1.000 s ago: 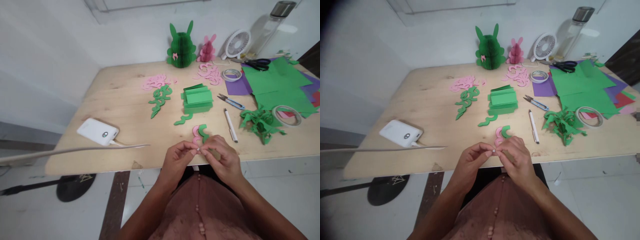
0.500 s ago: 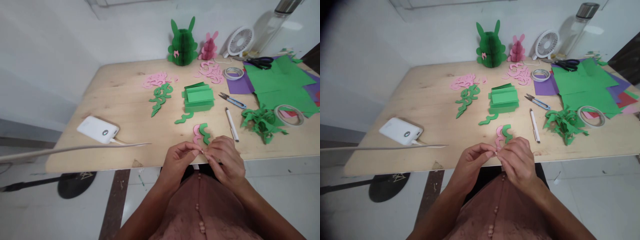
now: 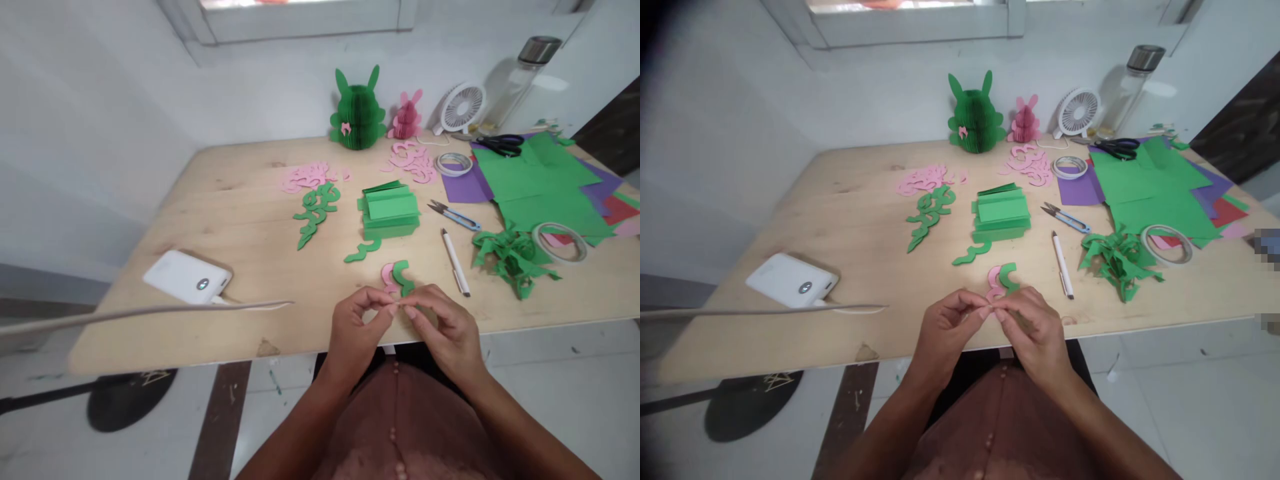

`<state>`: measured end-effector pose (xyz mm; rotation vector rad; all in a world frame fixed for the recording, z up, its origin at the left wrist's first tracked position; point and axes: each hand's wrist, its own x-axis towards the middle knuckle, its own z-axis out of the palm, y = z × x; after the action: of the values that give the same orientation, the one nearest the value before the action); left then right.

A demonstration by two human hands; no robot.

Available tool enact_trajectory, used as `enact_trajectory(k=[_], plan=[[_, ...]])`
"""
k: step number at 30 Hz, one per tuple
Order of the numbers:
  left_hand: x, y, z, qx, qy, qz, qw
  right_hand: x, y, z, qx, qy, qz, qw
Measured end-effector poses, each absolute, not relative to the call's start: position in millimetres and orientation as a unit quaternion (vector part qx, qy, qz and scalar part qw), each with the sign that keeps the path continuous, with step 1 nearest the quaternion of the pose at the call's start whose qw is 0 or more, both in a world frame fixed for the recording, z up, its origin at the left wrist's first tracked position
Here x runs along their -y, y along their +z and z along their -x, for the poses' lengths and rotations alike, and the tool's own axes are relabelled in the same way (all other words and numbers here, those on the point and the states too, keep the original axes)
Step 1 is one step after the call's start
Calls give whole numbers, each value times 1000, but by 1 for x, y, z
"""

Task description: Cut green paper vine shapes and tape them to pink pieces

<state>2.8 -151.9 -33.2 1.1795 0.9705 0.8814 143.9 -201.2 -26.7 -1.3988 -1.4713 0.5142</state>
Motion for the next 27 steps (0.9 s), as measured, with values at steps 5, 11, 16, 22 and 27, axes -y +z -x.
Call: enact_trajectory(k=[5, 11, 16, 22, 27], plan=[[145, -33, -7, -438, 387, -522, 621, 200, -29, -143, 663, 115, 584, 454], [140, -32, -10, -454, 403, -513, 606, 188, -32, -178, 689, -105, 617, 365], [138, -27, -9, -463, 403, -438, 657, 139, -19, -259, 636, -155, 715, 248], [136, -24, -6, -449, 424, -326, 716, 83, -16, -299, 636, -68, 765, 70], [132, -28, -3, -427, 437, -281, 739, 60, -13, -303, 608, 13, 793, 7]])
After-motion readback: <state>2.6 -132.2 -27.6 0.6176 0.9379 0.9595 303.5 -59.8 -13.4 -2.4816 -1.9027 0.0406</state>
